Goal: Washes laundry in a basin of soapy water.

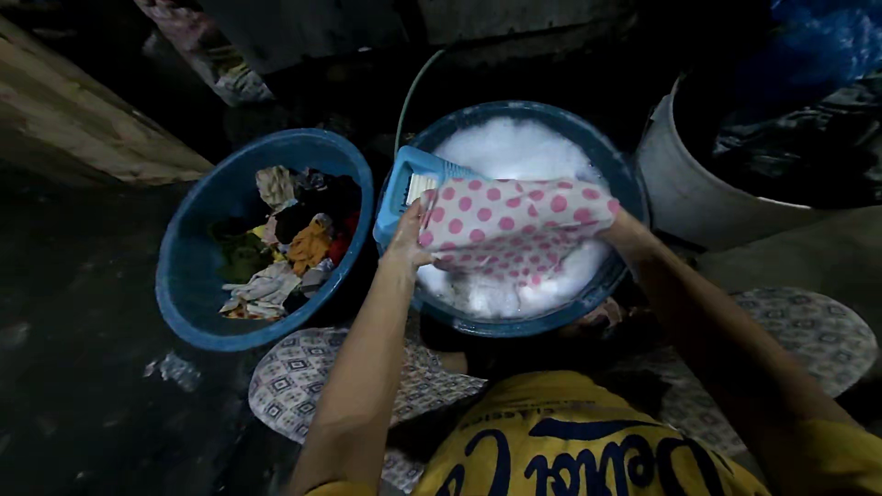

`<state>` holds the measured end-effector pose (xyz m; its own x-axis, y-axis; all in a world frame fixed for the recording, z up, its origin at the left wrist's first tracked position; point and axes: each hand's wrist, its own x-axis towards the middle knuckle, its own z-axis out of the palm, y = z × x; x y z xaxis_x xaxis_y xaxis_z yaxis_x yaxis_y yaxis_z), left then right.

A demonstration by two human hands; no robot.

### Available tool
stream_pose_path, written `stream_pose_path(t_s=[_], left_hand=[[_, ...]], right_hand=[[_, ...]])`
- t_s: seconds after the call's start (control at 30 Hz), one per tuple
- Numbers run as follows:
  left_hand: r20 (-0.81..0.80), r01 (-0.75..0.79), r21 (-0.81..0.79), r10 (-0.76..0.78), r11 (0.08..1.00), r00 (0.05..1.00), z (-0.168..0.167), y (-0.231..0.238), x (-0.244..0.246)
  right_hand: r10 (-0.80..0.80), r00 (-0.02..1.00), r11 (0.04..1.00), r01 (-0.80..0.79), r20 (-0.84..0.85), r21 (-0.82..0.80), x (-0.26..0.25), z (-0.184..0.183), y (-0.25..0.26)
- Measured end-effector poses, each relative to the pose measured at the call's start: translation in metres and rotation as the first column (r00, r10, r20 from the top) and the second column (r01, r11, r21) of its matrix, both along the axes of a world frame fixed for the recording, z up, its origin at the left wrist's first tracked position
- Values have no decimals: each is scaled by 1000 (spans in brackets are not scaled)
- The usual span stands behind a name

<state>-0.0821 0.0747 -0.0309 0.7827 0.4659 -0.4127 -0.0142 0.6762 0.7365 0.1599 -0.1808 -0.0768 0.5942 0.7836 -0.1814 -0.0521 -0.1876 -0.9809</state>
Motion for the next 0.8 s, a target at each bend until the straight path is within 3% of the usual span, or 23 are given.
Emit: stream_pose_path(t_s=[0.1,0.27,0.4,0.57,0.67,0.73,0.8], left_hand=[[44,-15,44,13,999,999,9,4,-15],[237,27,205,-76,978,968,43,6,-13],[231,19,274,-85,961,969,55,16,-21],[299,56,315,-155,948,942,59,23,-30],[291,70,316,-167,946,942,54,27,-30],[190,43,312,-106,949,976,53,26,-30],[-54,19,376,2,926,999,55,19,-26]], right_hand=[[26,989,952,19,-143,306,16,21,11],[-22,994,912,65,-111,406,25,43,29],[-80,984,938,19,161,345,30,52,33],[-34,969,926,-62,245,373,39,44,35],[-77,939,959,-22,334,283,37,53,29],[-149,840,985,80,521,154,39,61,27],[-199,737,965,261,646,0,33,74,31]])
